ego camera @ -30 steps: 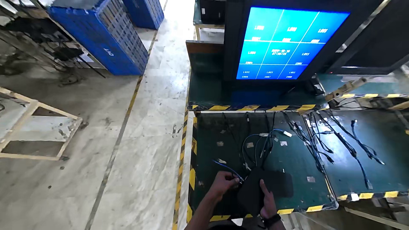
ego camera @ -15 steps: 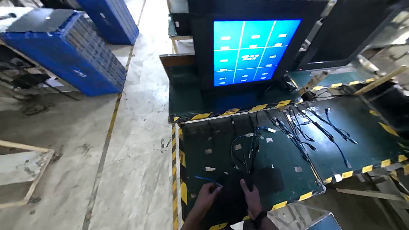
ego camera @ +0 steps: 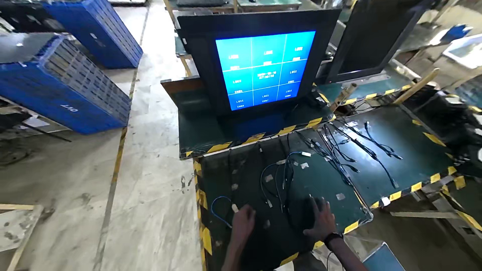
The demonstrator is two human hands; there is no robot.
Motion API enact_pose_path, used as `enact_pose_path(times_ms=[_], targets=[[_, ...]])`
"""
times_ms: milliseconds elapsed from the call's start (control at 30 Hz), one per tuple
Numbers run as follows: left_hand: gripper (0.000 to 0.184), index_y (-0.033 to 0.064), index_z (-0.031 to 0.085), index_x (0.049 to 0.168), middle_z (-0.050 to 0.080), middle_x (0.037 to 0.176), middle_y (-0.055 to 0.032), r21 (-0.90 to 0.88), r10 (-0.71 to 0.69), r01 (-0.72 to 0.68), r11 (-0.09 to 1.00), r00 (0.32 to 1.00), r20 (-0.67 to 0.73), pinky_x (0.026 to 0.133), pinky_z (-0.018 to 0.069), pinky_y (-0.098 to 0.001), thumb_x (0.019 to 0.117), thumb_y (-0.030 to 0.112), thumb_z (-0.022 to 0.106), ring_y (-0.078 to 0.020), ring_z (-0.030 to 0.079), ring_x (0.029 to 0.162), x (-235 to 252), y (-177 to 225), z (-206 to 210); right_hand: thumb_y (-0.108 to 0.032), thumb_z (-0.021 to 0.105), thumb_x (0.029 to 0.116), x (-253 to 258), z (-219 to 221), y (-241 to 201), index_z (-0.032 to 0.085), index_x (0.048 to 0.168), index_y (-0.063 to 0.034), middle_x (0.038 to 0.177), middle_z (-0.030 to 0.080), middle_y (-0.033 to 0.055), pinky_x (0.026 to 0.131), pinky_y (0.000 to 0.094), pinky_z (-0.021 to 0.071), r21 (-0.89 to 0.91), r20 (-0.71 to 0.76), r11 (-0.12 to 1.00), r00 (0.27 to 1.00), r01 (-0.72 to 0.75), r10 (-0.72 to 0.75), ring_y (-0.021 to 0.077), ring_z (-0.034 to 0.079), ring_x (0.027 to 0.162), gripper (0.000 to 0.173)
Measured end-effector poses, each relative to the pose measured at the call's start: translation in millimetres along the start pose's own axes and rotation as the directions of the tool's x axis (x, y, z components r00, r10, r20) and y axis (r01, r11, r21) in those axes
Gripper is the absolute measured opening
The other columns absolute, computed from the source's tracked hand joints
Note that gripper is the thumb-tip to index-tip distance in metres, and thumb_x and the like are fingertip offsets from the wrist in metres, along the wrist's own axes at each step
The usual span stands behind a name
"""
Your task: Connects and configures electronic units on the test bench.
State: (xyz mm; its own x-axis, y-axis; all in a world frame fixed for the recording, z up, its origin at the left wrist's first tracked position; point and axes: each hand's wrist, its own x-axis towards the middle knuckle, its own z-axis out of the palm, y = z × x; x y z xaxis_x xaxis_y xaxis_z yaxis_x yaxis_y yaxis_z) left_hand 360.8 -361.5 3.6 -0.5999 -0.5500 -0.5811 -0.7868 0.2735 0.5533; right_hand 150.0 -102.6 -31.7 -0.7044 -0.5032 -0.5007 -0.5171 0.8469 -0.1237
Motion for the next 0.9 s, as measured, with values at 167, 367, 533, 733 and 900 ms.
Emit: enact_pose_path(times_ms=[167,367,533,733,900], targets=[[0.044,0.0059,0.057,0.14,0.063,0.135,-0.0196,0.002,0.108,-0.111,0.994,0.974,0.2,0.107,0.0499,-0.0509,0.1012,0.025,0.062,-0.0333,0.062,0.124,32.6,57.1,83.8,-0.023,0.097,0.0521,32.4,10.7,20.3,0.021,0.165,-0.0281,0.171,0.011,0.0202,0.111,0.0678,0.0373,-0.038,0.092,0.966,0.964,0.254,-0.25,0.0488,0.012,0.155,0.136],[0.086,0.0089,0.04,0.156,0.05,0.149,-0.0226,-0.292,0.1,-0.056,0.955,0.985,0.139,0.114,0.0439,-0.0528,0.0888,0.05,0.074,-0.0352,0.052,0.137,21.9,72.3,129.2,-0.025,0.095,0.0527,12.1,7.0,27.1,0.047,0.154,-0.0233,0.162,0.035,0.0217,0.116,0.0589,0.0384,0.008,-0.087,0.851,0.848,0.526,-0.523,0.0496,0.029,0.149,0.112],[0.06,0.0027,0.053,0.141,0.059,0.135,-0.0251,-0.711,-0.028,0.223,0.667,0.961,0.275,0.095,0.0564,-0.0528,0.0891,0.017,0.078,-0.0356,0.063,0.117,3.9,56.5,122.4,-0.022,0.091,0.0633,-33.0,15.0,47.2,0.012,0.162,0.0009,0.166,0.023,0.0231,0.116,0.0448,0.0451,0.826,-0.253,0.479,0.955,0.298,-0.157,0.0325,0.035,0.15,0.128],[0.054,0.0017,0.062,0.132,0.068,0.12,-0.0191,-0.498,0.037,0.1,0.861,0.965,0.259,0.092,0.0597,-0.0492,0.1008,0.046,0.062,-0.0295,0.07,0.107,-8.2,78.6,113.8,-0.012,0.072,0.0939,-42.2,30.4,6.1,0.047,0.14,0.0001,0.109,0.071,0.0206,0.078,0.0476,0.064,0.939,0.241,-0.297,0.948,-0.174,0.206,0.0291,0.073,0.093,0.054],[0.06,0.0008,0.048,0.147,0.064,0.131,-0.0234,0.094,-0.244,0.249,0.964,0.968,-0.063,0.103,0.0521,-0.0536,0.1044,0.042,0.056,-0.0379,0.064,0.121,55.4,88.5,70.2,-0.015,0.071,0.0829,-43.6,19.5,12.4,0.054,0.126,0.0,0.097,0.073,0.0181,0.071,0.0453,0.064,0.908,0.257,-0.369,0.96,-0.199,0.113,0.026,0.074,0.083,0.048]])
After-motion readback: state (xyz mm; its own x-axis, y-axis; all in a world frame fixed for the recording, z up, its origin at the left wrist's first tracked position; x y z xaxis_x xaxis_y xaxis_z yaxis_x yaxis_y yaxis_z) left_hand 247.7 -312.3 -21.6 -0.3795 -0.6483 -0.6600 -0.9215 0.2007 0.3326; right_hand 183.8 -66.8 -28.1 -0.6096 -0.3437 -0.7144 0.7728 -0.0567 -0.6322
